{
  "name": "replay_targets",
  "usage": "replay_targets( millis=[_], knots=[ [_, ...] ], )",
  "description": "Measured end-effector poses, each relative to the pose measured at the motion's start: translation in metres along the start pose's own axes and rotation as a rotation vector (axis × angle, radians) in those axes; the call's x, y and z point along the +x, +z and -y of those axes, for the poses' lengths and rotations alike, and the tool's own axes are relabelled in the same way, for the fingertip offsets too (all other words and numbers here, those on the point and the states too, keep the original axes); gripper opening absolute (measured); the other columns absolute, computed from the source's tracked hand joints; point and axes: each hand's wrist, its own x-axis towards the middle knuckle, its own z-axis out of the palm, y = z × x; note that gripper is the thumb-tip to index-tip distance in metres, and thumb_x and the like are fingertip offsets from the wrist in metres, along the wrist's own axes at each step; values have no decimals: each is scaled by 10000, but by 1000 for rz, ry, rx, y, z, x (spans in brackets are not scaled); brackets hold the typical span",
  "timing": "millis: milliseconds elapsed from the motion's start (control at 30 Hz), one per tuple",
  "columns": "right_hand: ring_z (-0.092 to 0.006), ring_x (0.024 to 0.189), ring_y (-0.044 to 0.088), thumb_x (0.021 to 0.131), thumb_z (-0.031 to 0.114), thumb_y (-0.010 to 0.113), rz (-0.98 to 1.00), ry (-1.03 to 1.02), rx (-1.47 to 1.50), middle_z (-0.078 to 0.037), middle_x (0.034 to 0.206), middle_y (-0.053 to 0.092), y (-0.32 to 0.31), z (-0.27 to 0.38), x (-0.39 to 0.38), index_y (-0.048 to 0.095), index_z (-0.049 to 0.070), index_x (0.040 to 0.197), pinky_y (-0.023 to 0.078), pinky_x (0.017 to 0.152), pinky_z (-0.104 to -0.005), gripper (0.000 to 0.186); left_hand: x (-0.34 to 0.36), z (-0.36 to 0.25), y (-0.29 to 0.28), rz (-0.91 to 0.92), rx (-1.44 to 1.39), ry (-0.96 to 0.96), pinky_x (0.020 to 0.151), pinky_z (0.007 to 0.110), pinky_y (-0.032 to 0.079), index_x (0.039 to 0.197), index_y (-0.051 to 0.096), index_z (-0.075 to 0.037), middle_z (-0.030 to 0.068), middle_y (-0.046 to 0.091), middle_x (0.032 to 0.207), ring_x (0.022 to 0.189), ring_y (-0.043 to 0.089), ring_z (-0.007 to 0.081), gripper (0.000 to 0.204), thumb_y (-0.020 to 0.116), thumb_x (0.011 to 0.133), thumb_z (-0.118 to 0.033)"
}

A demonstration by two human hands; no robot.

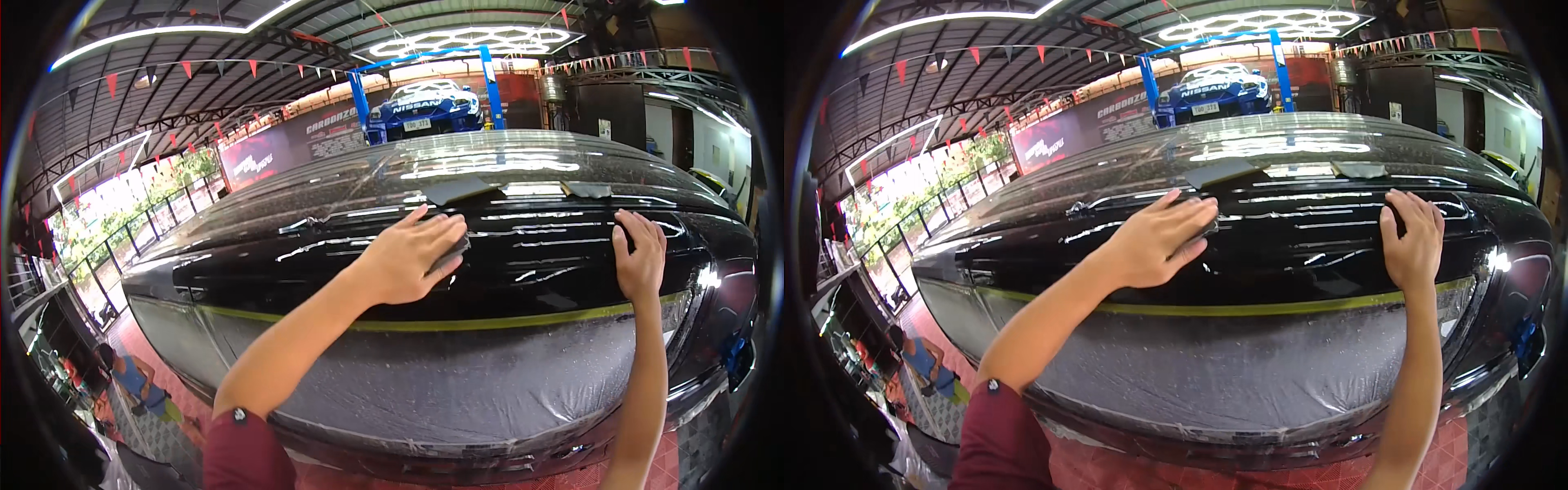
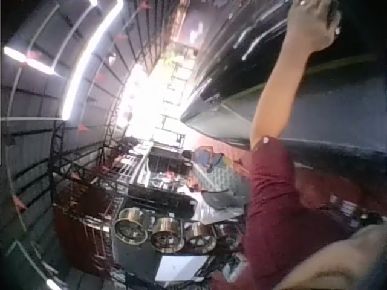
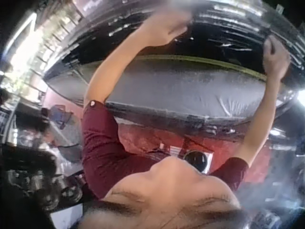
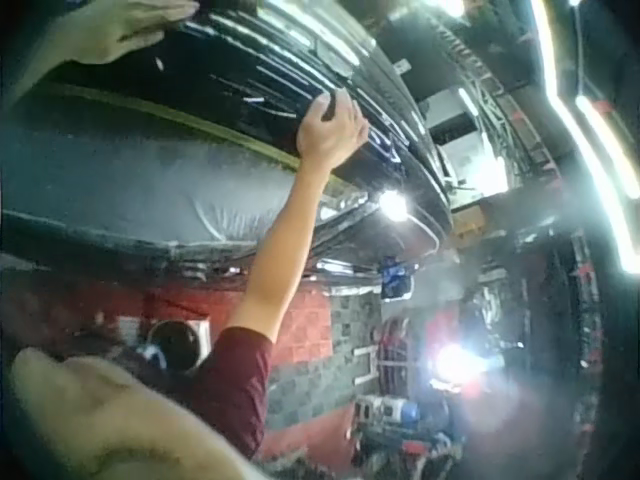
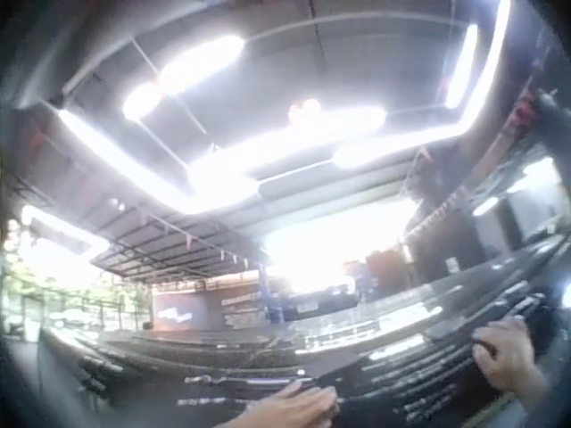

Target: The person wet-sands the upper frame of a car, rubbing the surface with sandpaper and dipping the sandpaper into a bucket of water.

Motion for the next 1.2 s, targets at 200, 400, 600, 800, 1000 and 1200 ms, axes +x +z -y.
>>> replay_targets(
  millis=[200, 400, 600, 800, 1000, 1200],
  knots=[
    [-297, 1307, 630, 1008, 239, 625, -1, 45, -92, -91, 1276, 759, -3, -12, -15, 765, 89, 1221, 368, 1206, -459, 296, -161, 84, -48, 102, 80, -384, 1301, 569, 248, 1549, 509, -84, 134, 578, 1560, 1467, 533, 289, 494, 568, 1079, -226],
    [-316, 1330, 606, 1070, 271, 579, 31, -6, -102, -137, 1339, 722, 12, -32, -6, 739, 73, 1313, 392, 1177, -443, 352, -65, 29, -17, -18, -37, -120, 1262, 542, 334, 1450, 561, -2, 222, 637, 1440, 1377, 593, 349, 529, 613, 1064, -359],
    [-340, 1330, 607, 1088, 232, 560, 52, -21, -20, -160, 1359, 711, 24, -72, -17, 726, 20, 1316, 411, 1172, -449, 353, -125, 67, -39, 152, 159, -358, 1279, 575, 291, 1406, 572, -10, 170, 654, 1431, 1336, 635, 330, 476, 508, 1111, -378],
    [-343, 1319, 617, 1087, 213, 553, 52, 5, -29, -176, 1353, 711, 23, -56, -5, 722, 16, 1323, 422, 1168, -447, 351, -148, 79, -28, -117, 191, -267, 1249, 596, 329, 1328, 589, -7, 173, 687, 1312, 1227, 682, 340, 441, 552, 1083, -372],
    [-318, 1345, 596, 1097, 243, 529, 97, -28, -93, -134, 1382, 704, 18, -48, -6, 718, 48, 1339, 383, 1189, -433, 364, -120, 61, -26, -47, 89, -275, 1268, 544, 333, 1350, 625, -23, 167, 704, 1326, 1265, 669, 324, 481, 523, 1095, -418],
    [-303, 1343, 595, 1086, 263, 544, 40, -16, -152, -110, 1363, 709, 22, -61, -9, 718, 73, 1340, 383, 1181, -438, 361, -243, 140, -82, 258, 461, -573, 1273, 555, 305, 1434, 605, -9, 150, 663, 1449, 1353, 625, 287, 485, 469, 1120, -353]
  ],
)
